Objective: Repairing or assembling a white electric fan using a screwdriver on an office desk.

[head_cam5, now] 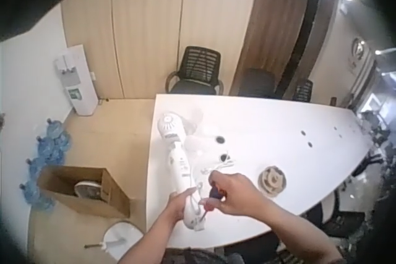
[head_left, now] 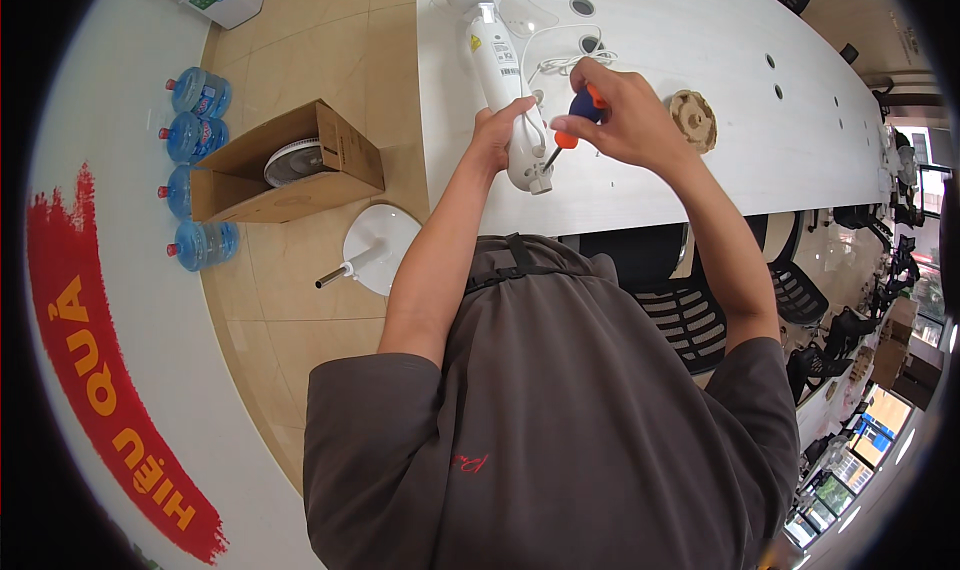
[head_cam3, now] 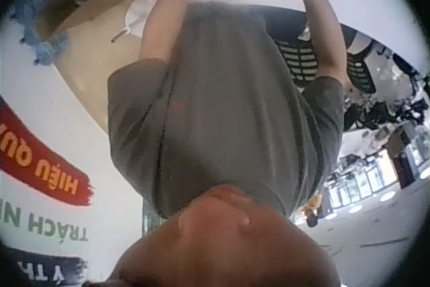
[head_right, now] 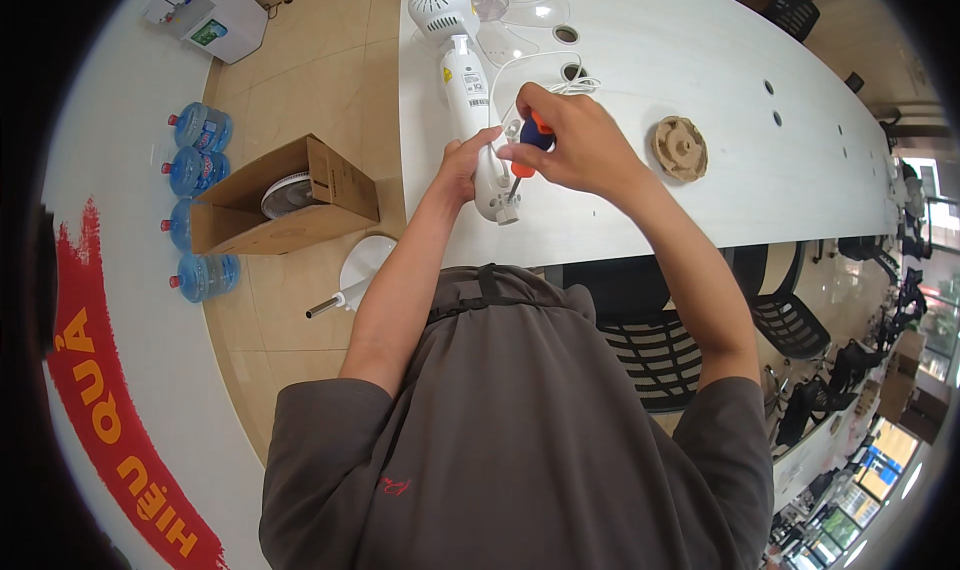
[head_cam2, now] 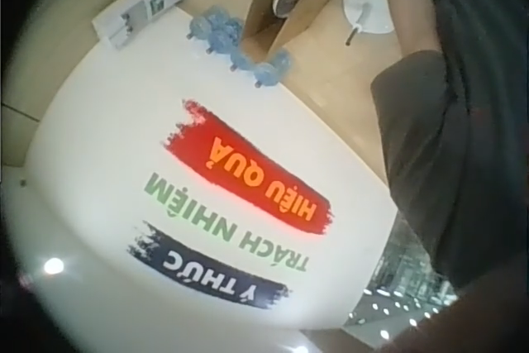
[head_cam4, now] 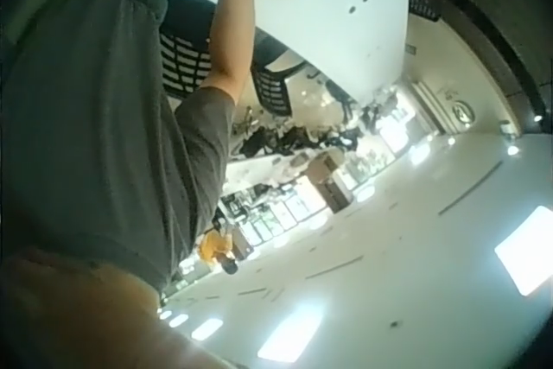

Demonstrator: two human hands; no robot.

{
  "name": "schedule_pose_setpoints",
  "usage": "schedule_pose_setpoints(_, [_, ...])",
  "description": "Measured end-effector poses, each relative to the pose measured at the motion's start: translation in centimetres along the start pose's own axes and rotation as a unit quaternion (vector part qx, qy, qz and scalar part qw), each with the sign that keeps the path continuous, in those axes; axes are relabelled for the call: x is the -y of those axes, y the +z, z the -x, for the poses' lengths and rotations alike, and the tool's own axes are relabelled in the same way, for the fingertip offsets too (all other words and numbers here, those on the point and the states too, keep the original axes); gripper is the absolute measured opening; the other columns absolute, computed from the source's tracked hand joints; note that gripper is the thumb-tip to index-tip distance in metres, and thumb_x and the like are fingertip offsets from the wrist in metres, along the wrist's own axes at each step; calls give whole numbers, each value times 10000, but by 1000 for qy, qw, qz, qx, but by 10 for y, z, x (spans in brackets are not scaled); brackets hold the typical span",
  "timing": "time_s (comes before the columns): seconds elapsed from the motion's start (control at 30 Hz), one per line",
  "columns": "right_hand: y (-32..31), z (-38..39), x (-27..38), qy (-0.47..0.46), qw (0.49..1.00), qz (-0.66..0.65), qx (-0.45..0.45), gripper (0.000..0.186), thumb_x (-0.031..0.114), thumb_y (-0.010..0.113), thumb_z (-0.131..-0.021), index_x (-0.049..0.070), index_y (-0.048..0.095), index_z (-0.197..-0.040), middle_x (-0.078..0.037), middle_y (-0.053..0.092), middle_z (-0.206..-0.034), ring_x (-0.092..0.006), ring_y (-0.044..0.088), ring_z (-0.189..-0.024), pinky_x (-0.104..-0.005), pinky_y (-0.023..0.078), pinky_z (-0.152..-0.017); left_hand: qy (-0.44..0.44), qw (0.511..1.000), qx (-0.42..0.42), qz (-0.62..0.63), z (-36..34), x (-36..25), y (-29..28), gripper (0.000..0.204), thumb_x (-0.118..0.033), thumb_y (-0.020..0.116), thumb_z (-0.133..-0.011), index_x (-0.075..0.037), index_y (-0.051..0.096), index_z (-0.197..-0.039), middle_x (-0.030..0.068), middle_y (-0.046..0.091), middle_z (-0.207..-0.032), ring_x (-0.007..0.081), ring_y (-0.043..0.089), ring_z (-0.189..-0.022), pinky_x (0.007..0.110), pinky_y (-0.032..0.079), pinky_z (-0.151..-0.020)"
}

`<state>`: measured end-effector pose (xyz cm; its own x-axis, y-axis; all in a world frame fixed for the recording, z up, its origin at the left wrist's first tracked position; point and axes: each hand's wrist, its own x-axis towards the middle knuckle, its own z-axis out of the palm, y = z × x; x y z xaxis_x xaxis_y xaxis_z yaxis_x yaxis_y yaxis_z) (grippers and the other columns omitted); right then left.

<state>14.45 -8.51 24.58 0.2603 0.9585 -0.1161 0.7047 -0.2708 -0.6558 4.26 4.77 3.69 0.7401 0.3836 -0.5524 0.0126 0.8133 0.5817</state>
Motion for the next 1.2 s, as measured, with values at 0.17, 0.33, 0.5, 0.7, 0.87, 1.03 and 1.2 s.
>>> schedule_pose_setpoints(0.17, [2, -2, -2, 33, 983, 165, -69, 360, 213, 758, -882, 48, 557, -1130, -124, 670, -883, -289, 668, -832, -427, 524, -776, -7, 1000, -11, -22, 8, -7, 8, 433, -154, 744, -872, 83, 573, -1193, 184, 673, -931, 283, 713, -769, 445, 616, -630])
schedule_pose_setpoints(0.33, [4, -7, -28, -132, 989, -25, -59, 448, 138, 742, -880, 51, 516, -1257, -100, 669, -1032, -274, 666, -915, -416, 517, -898, 14, 1000, 28, 3, 5, -4, 4, 431, -163, 741, -876, 81, 575, -1191, 190, 673, -925, 285, 715, -770, 438, 617, -631])
schedule_pose_setpoints(0.5, [6, -11, -22, -148, 976, -158, 21, 436, 104, 788, -831, 54, 555, -1196, -88, 672, -990, -237, 658, -878, -362, 520, -858, 18, 999, 31, 21, 7, -4, 5, 431, -162, 734, -881, 89, 577, -1194, 195, 675, -935, 280, 714, -774, 421, 622, -630])
schedule_pose_setpoints(0.7, [13, -2, -4, -88, 990, 52, -96, 445, 354, 866, -763, 51, 582, -921, -84, 628, -782, -266, 630, -705, -377, 494, -627, -3, 1000, -18, 8, 14, -11, 15, 417, -154, 731, -881, 102, 598, -1182, 192, 680, -937, 277, 715, -771, 421, 630, -645])
schedule_pose_setpoints(0.87, [10, 8, 11, -84, 970, 202, -104, 452, 459, 723, -886, 48, 579, -1008, -98, 657, -873, -304, 645, -747, -400, 496, -625, -6, 1000, 8, -7, 4, -7, 4, 591, -186, 739, -882, 114, 435, -1290, 253, 643, -1033, 339, 729, -858, 521, 652, -670])
schedule_pose_setpoints(1.03, [1, 19, 11, -116, 966, 182, -142, 382, 316, 654, -951, 15, 588, -1176, -136, 653, -1005, -315, 648, -911, -407, 520, -724, -2, 1000, 3, 19, 7, -8, 11, 432, -127, 749, -863, 109, 558, -1170, 197, 678, -904, 295, 715, -742, 453, 629, -616])
schedule_pose_setpoints(1.2, [-8, 21, 1, -147, 974, 144, -90, 408, 112, 652, -936, 2, 561, -1318, -157, 643, -1079, -347, 628, -986, -416, 517, -834, -7, 998, 13, 63, 1, -5, 7, 434, -115, 753, -858, 109, 544, -1165, 200, 675, -891, 305, 714, -742, 467, 629, -609])
